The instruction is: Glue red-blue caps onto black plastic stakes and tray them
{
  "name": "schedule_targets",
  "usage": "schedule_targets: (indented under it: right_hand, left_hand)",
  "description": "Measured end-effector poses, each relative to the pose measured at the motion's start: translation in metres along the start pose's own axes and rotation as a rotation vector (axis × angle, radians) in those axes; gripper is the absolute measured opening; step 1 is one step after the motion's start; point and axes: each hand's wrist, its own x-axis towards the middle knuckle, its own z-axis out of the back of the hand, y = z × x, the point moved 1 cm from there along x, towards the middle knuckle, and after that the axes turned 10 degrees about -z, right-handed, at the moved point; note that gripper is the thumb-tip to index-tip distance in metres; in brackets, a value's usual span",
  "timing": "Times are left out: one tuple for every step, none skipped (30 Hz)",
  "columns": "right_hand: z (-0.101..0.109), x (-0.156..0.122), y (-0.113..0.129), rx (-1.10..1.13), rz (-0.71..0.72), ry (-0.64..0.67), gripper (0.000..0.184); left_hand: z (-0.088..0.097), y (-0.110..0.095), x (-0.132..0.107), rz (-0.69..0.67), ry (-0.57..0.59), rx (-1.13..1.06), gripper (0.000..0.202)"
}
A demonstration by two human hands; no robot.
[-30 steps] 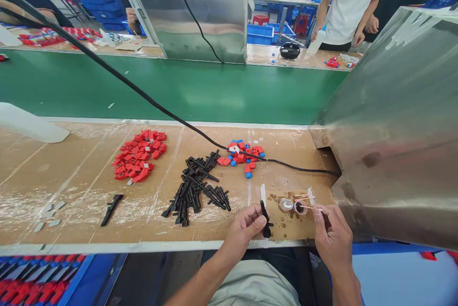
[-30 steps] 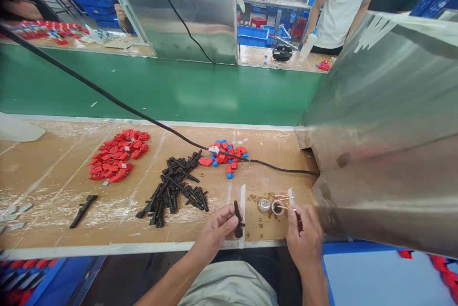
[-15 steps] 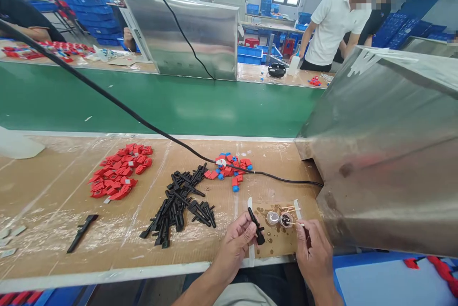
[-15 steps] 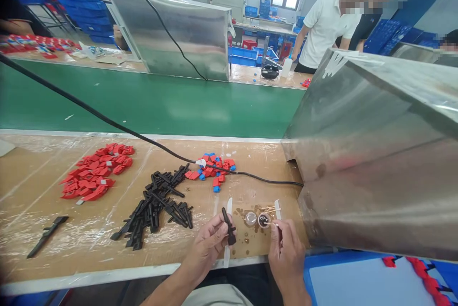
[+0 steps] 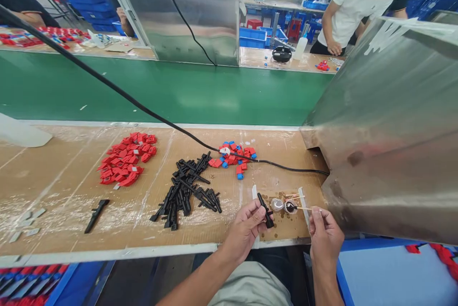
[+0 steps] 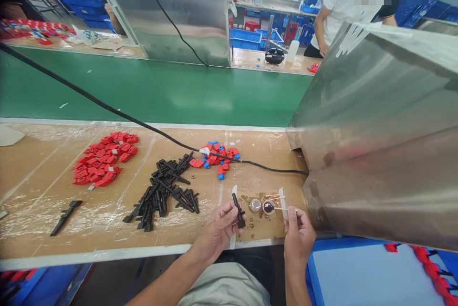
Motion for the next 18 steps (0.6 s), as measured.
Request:
schedule_targets:
  right_hand:
    - [-0.001, 0.0, 0.0, 0.046, -0.046, 0.0, 0.05]
    - [-0.002, 0.0, 0.001, 0.087, -0.085, 0.001, 0.052]
    - [-0.003, 0.0, 0.002, 0.123, -0.118, 0.005, 0.053]
    - [-0.003, 0.0, 0.005, 0.153, -0.144, 0.012, 0.053]
    - [-0.004, 0.0, 0.008, 0.18, -0.166, 0.022, 0.053]
    - [-0.004, 0.0, 0.011, 0.203, -0.185, 0.033, 0.053]
    - [-0.004, -0.001, 0.014, 0.223, -0.199, 0.045, 0.054]
    - [-0.004, -0.001, 0.018, 0.241, -0.211, 0.056, 0.054]
    - [-0.004, -0.002, 0.021, 0.257, -0.22, 0.067, 0.055]
    - [-0.004, -0.003, 0.025, 0.27, -0.227, 0.077, 0.055]
    - [-0.004, -0.004, 0.028, 0.282, -0.231, 0.087, 0.055]
    - [-0.004, -0.007, 0.031, 0.292, -0.236, 0.096, 0.054]
    - [-0.003, -0.01, 0.035, 0.301, -0.233, 0.105, 0.052]
    - [-0.002, -0.014, 0.038, 0.305, -0.216, 0.117, 0.05]
    - [0.0, -0.019, 0.04, 0.298, -0.181, 0.132, 0.047]
    - [0.002, -0.024, 0.043, 0.275, -0.128, 0.148, 0.044]
    - [0.004, -0.029, 0.045, 0.231, -0.062, 0.166, 0.04]
    - [0.006, -0.035, 0.047, 0.172, 0.009, 0.182, 0.036]
  left_hand:
    - [0.0, 0.0, 0.0, -0.002, -0.005, 0.006, 0.051]
    - [0.0, 0.001, 0.001, -0.003, -0.007, 0.013, 0.051]
    - [0.0, 0.002, 0.001, -0.002, -0.006, 0.019, 0.052]
    - [0.0, 0.003, 0.001, 0.003, -0.002, 0.023, 0.052]
    - [0.0, 0.005, 0.001, 0.008, 0.003, 0.024, 0.052]
    - [0.0, 0.006, 0.001, 0.011, 0.006, 0.023, 0.052]
    - [0.0, 0.007, 0.002, 0.014, 0.009, 0.02, 0.052]
    - [-0.001, 0.008, 0.002, 0.017, 0.015, 0.016, 0.052]
    - [-0.001, 0.009, 0.002, 0.021, 0.021, 0.012, 0.052]
    - [-0.001, 0.01, 0.002, 0.025, 0.026, 0.007, 0.052]
    - [-0.001, 0.01, 0.003, 0.03, 0.029, 0.0, 0.051]
    - [-0.001, 0.011, 0.003, 0.039, 0.029, -0.011, 0.05]
    - [-0.002, 0.011, 0.003, 0.05, 0.026, -0.023, 0.05]
    - [-0.002, 0.011, 0.003, 0.061, 0.021, -0.037, 0.049]
    - [-0.002, 0.011, 0.003, 0.071, 0.017, -0.052, 0.049]
    - [-0.003, 0.01, 0.002, 0.081, 0.018, -0.066, 0.048]
    - [-0.003, 0.01, 0.002, 0.088, 0.023, -0.079, 0.047]
    - [-0.004, 0.01, 0.002, 0.091, 0.029, -0.091, 0.046]
